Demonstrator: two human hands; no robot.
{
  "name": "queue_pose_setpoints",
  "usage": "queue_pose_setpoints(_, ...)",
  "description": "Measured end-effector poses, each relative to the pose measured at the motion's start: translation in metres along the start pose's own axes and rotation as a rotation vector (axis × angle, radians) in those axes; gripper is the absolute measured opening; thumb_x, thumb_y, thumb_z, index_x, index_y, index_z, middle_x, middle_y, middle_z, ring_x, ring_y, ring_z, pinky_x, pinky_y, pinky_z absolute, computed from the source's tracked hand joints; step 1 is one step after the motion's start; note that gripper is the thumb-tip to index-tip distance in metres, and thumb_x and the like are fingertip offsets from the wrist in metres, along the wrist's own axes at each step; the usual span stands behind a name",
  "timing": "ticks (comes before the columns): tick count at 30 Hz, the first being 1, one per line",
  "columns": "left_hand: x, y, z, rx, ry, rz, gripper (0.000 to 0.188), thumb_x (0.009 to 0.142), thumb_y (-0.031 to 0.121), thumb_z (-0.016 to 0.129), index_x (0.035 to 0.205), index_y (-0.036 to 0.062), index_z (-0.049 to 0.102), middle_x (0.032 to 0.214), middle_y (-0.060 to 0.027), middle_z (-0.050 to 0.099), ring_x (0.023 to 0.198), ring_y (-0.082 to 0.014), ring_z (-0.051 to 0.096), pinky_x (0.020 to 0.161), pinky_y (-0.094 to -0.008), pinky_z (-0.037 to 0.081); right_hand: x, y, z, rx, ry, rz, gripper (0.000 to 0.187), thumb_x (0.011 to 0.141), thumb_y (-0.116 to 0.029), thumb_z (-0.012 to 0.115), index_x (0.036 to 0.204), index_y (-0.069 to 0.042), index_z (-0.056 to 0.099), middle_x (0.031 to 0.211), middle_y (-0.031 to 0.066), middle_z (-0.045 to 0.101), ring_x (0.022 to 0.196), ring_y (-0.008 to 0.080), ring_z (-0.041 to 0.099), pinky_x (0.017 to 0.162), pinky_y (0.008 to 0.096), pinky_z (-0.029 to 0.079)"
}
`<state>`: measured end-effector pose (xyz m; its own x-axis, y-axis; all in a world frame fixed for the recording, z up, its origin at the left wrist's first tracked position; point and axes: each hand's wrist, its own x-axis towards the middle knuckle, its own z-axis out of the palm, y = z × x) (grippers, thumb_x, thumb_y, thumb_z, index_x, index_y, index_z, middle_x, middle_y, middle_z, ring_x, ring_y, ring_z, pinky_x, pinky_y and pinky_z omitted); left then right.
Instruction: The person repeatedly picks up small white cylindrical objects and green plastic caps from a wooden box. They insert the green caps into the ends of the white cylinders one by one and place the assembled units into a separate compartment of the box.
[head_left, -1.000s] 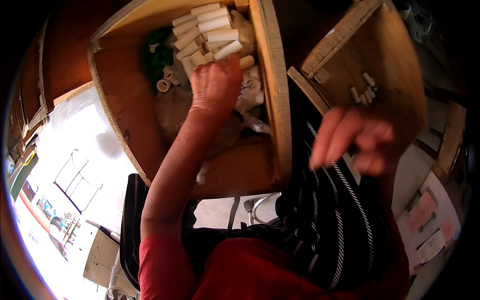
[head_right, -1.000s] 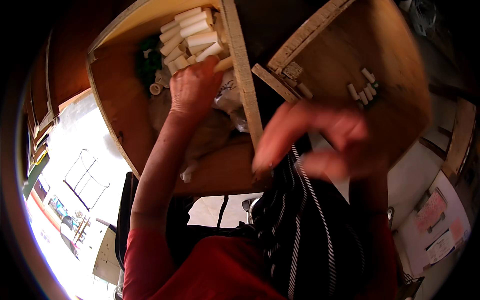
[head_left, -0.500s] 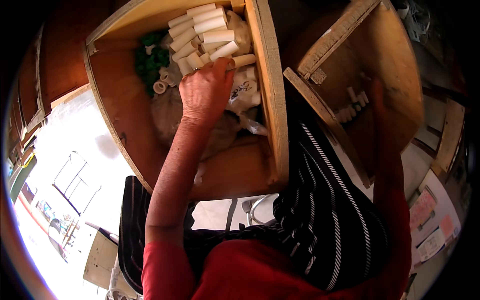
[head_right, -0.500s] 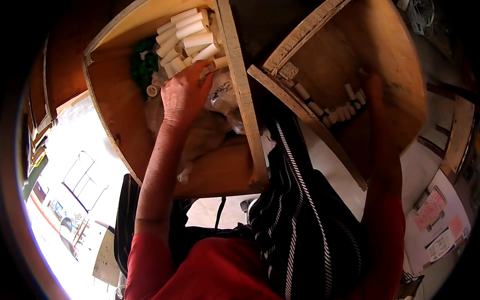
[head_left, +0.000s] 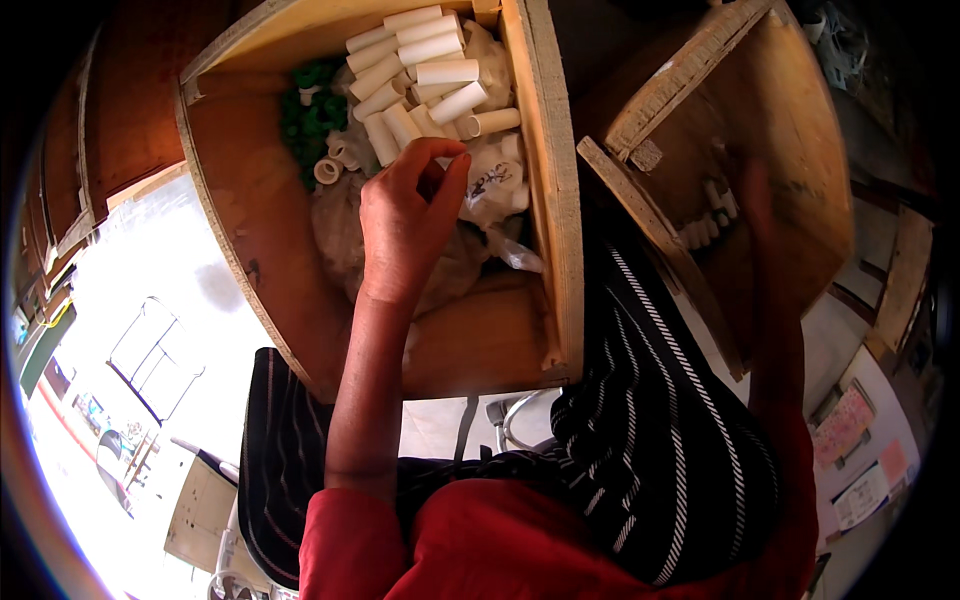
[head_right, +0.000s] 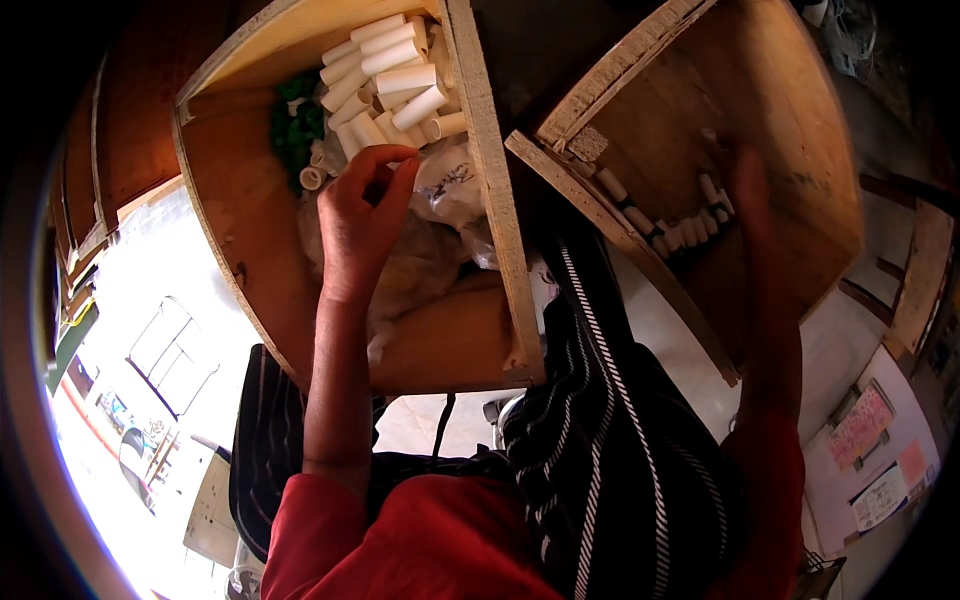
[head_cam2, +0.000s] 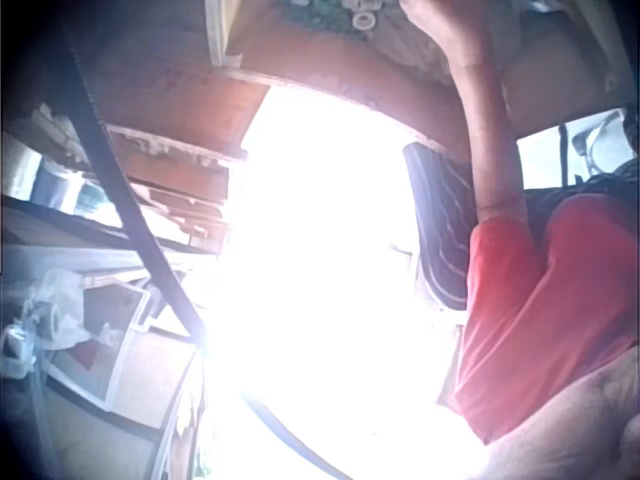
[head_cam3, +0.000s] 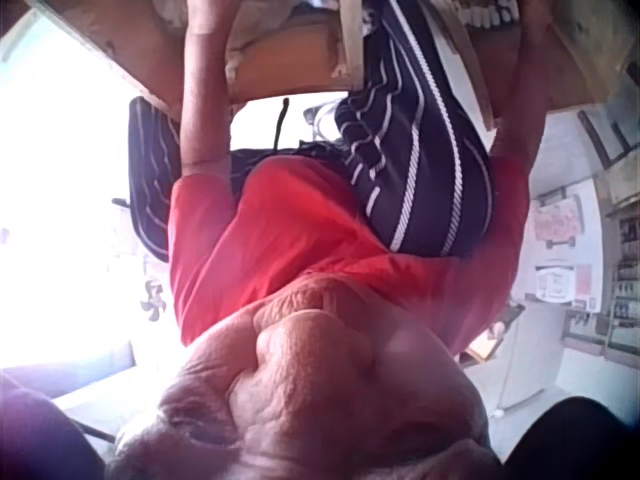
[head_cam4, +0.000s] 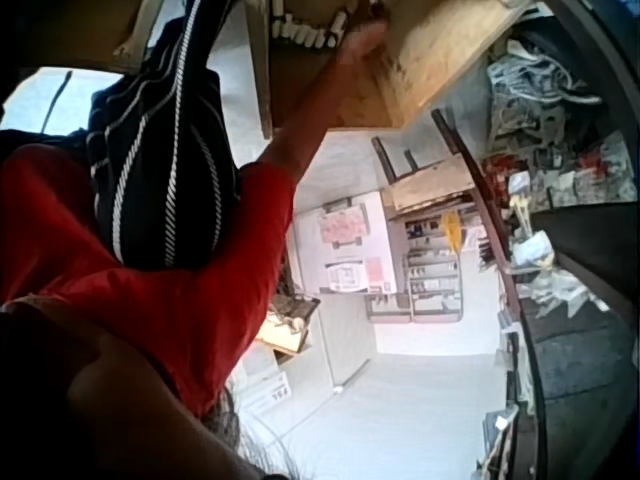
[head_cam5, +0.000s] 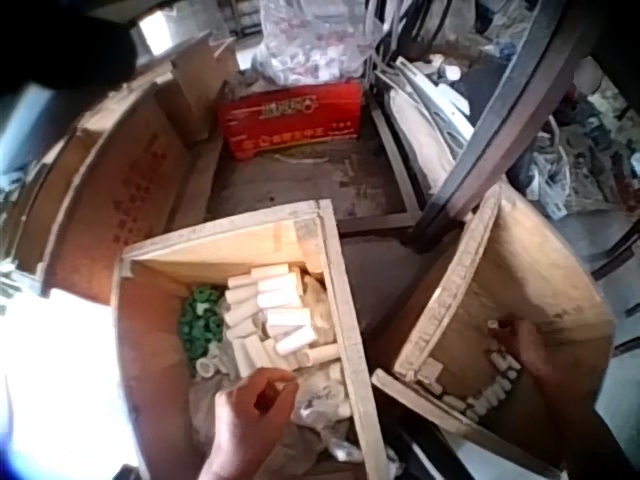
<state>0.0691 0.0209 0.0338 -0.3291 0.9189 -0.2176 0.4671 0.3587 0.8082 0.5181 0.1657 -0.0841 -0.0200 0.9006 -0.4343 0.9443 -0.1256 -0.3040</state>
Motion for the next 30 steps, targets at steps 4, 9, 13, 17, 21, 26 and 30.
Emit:
queue_pose_setpoints(4,-0.008,0.022,-0.008,-0.121,-0.028,-0.089,0.01,0.083,0.003,0.067,0.092,0.0062,0.068,0.064,0.004,0.058,0.057,-0.0017,0.049,0.054,-0.0184,0.04,-0.048,-0.113,-0.038,0.741,-0.081,-0.05,0.037,0.087,-0.031,0.063,0.11,-0.002,0.062,0.086,0.0039,0.063,0.075,0.0095,0.056,0.068,0.0262,0.046)
queue_pose_setpoints(9,-0.018,0.053,-0.003,-0.333,-0.129,0.11,0.022,0.078,0.01,0.075,0.097,0.0044,0.065,0.076,0.0006,0.061,0.058,-0.0049,0.052,0.052,-0.0199,0.045,-0.109,-0.198,-0.078,1.165,-0.156,-0.11,0.039,0.088,-0.023,0.06,0.119,0.001,0.056,0.094,0.0039,0.06,0.075,0.0064,0.053,0.067,0.0219,0.045)
queue_pose_setpoints(13,-0.026,0.074,-0.002,-0.345,-0.312,0.263,0.057,0.072,0.026,0.08,0.118,0.0031,0.055,0.096,-0.0092,0.063,0.068,-0.0161,0.058,0.061,-0.0265,0.05,-0.142,-0.253,-0.082,1.262,-0.295,-0.265,0.039,0.088,-0.019,0.058,0.12,0.003,0.054,0.099,0.0068,0.06,0.079,0.0096,0.054,0.067,0.0226,0.045)
queue_pose_setpoints(17,-0.036,0.076,-0.006,-0.547,-0.433,0.131,0.062,0.072,0.024,0.08,0.122,-0.0008,0.053,0.094,-0.0092,0.063,0.069,-0.0138,0.058,0.063,-0.0258,0.049,-0.144,-0.265,-0.078,1.329,-0.418,-0.334,0.034,0.087,-0.015,0.06,0.115,0.003,0.053,0.101,0.0098,0.06,0.086,0.0123,0.057,0.073,0.0239,0.046)
queue_pose_setpoints(21,-0.041,0.065,-0.003,-0.847,-0.408,-0.076,0.05,0.08,0.019,0.075,0.122,-0.0009,0.055,0.091,-0.0044,0.065,0.072,-0.0066,0.056,0.062,-0.0216,0.047,-0.151,-0.276,-0.066,1.349,-0.478,-0.388,0.031,0.087,-0.007,0.061,0.114,0.002,0.05,0.105,0.0115,0.059,0.094,0.0155,0.058,0.082,0.0274,0.048)
queue_pose_setpoints(26,-0.036,0.062,-0.017,-0.839,-0.441,-0.215,0.036,0.084,0.016,0.07,0.116,0.0002,0.061,0.094,-0.0042,0.066,0.078,-0.006,0.059,0.065,-0.0212,0.048,-0.159,-0.28,-0.052,1.37,-0.443,-0.467,0.03,0.089,-0.001,0.058,0.116,0.003,0.047,0.11,0.0151,0.058,0.101,0.0183,0.058,0.086,0.0289,0.049)
queue_pose_setpoints(30,-0.027,0.068,-0.034,-0.713,-0.471,-0.125,0.04,0.083,0.016,0.071,0.117,-0.0019,0.06,0.101,-0.009,0.067,0.09,-0.0117,0.063,0.078,-0.0232,0.051,-0.166,-0.283,-0.046,1.492,-0.391,-0.399,0.031,0.088,-0.001,0.059,0.116,0.003,0.047,0.11,0.0164,0.058,0.101,0.0199,0.058,0.078,0.03,0.052)
